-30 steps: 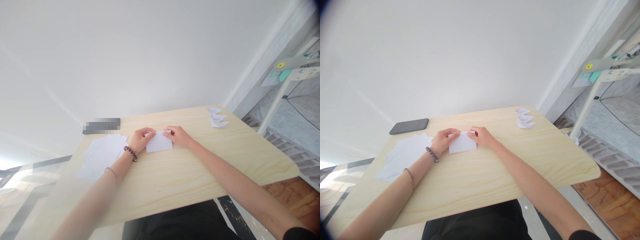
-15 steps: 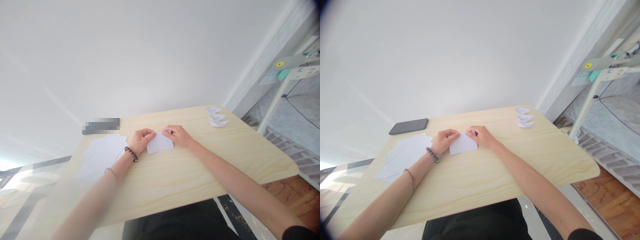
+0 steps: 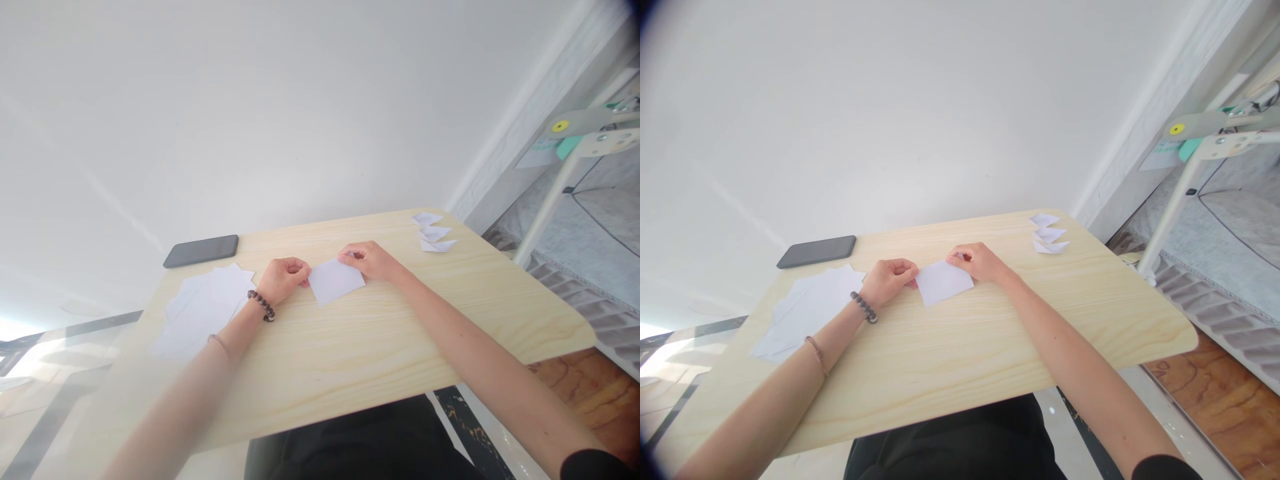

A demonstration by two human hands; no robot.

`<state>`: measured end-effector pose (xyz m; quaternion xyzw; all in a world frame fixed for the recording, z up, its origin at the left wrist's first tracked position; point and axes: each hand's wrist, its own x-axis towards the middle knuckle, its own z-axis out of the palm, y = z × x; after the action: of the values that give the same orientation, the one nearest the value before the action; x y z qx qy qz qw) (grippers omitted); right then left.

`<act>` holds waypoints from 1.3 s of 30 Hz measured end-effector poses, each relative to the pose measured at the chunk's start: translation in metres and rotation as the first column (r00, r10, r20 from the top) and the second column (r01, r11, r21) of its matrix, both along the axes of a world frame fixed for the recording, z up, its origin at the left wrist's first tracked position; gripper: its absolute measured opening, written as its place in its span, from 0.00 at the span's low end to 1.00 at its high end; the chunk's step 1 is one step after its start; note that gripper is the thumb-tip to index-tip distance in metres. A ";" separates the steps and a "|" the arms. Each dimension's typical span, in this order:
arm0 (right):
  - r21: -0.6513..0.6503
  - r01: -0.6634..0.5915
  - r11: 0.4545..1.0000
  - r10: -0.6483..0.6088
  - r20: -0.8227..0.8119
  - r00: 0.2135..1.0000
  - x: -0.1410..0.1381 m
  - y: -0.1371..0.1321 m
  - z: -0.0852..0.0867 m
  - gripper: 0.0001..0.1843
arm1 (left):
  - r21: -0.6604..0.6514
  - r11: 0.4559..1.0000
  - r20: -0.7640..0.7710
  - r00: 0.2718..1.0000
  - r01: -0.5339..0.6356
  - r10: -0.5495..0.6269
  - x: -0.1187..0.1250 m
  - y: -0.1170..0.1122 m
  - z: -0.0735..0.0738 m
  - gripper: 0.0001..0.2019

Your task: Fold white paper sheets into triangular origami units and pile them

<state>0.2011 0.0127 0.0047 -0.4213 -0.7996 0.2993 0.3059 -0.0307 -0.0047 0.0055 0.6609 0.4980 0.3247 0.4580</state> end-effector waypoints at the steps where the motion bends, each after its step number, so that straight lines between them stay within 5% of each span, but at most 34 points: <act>1: -0.013 0.003 1.000 -0.003 -0.001 1.000 0.003 0.000 0.000 0.17 | -0.007 1.000 0.023 1.000 0.013 -0.013 -0.001 0.001 -0.001 0.11; 7: -0.047 0.076 0.996 -0.076 -0.011 0.997 0.014 0.002 0.000 0.18 | -0.075 0.997 0.159 0.987 0.026 -0.013 -0.004 0.003 -0.004 0.12; 14: 0.038 0.023 0.999 -0.024 0.022 0.999 -0.014 -0.006 -0.001 0.16 | -0.077 0.997 0.195 0.981 0.015 0.000 0.002 0.001 0.000 0.14; 30: 0.222 0.020 0.975 -0.007 -0.057 0.998 -0.040 -0.017 -0.002 0.11 | 0.044 0.999 -0.033 0.999 0.011 -0.009 0.002 -0.004 0.001 0.17; 39: 0.093 0.031 0.995 -0.032 0.014 0.999 -0.017 -0.007 0.004 0.14 | 0.061 0.998 -0.102 0.995 0.010 -0.003 0.002 -0.003 0.004 0.13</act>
<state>0.1845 0.0054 0.0085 -0.4213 -0.8082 0.2537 0.3239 -0.0288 -0.0082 0.0097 0.6920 0.5083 0.3042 0.4125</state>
